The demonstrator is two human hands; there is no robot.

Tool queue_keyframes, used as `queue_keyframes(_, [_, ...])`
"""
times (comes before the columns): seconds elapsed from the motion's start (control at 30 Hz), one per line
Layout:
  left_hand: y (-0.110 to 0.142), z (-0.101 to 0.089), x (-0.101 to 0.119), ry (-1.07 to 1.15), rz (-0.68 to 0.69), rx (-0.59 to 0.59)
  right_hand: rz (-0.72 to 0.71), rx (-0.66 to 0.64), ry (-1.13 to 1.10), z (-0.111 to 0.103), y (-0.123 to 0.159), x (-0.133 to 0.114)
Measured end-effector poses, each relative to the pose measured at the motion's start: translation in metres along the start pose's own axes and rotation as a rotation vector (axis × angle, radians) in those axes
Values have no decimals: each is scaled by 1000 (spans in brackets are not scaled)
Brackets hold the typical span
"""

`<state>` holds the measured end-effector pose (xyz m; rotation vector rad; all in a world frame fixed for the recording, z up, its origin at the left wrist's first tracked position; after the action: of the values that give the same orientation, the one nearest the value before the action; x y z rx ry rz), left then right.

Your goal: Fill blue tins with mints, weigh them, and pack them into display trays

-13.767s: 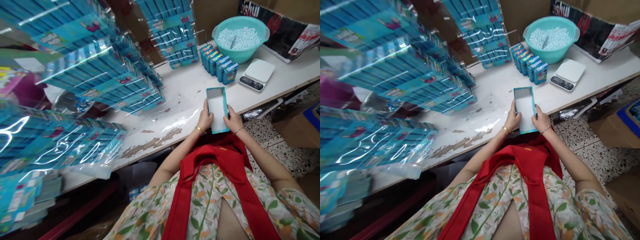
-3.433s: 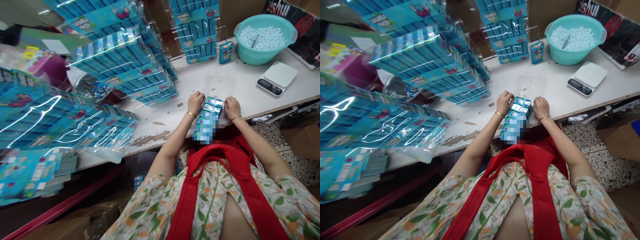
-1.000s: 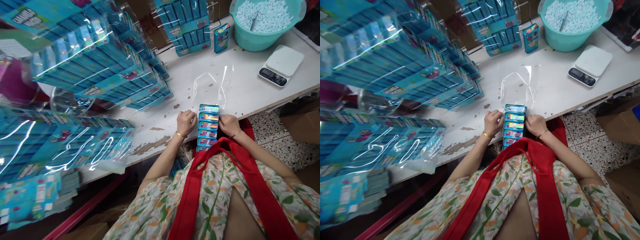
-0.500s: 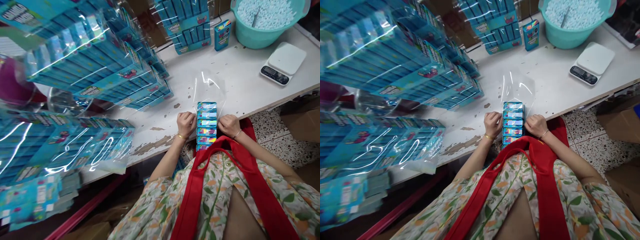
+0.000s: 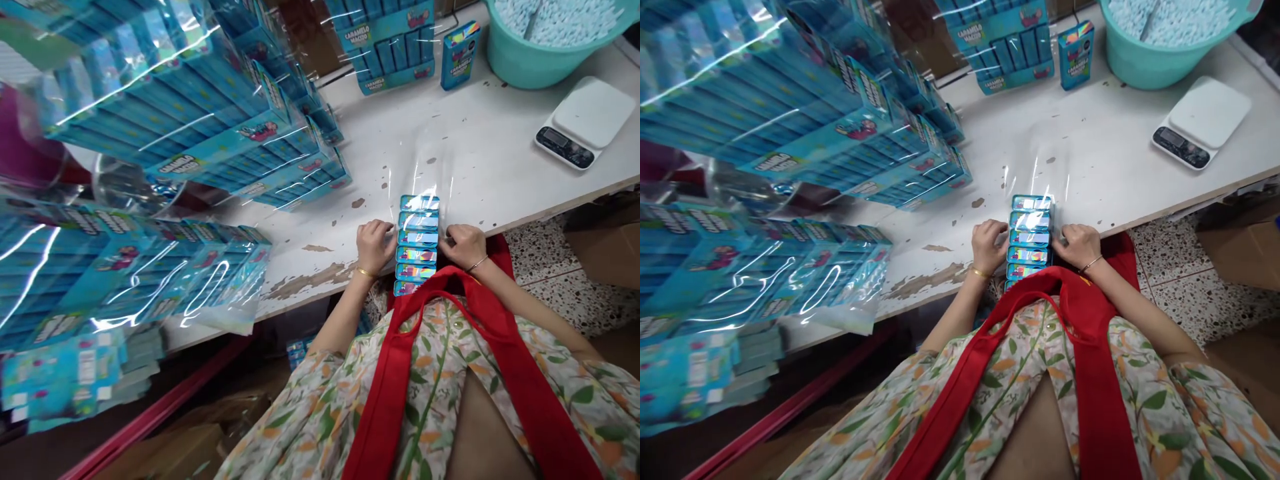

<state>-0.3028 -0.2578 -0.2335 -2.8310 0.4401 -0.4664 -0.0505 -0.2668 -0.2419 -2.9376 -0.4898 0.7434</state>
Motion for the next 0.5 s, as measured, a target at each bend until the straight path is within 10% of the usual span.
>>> queue_keyframes(0.2, [6,4,-4,-60,18,-166,-1,-193,33,0,2,-6])
queue_keyframes(0.5, [88,-39,24,-3,295,-116,-315,-582,-76,-11,41,-12])
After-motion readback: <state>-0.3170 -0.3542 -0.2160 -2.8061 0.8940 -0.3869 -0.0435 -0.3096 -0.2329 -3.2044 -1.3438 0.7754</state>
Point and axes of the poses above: each hand's wrist, its own y-axis away from the middle knuckle, its own z-axis out of the palm, x = y × z, the point moved 1 cm from there along -y, towards the middle knuckle, and after that the axes turned 6 degrees about -y, right-handed, at the moved point
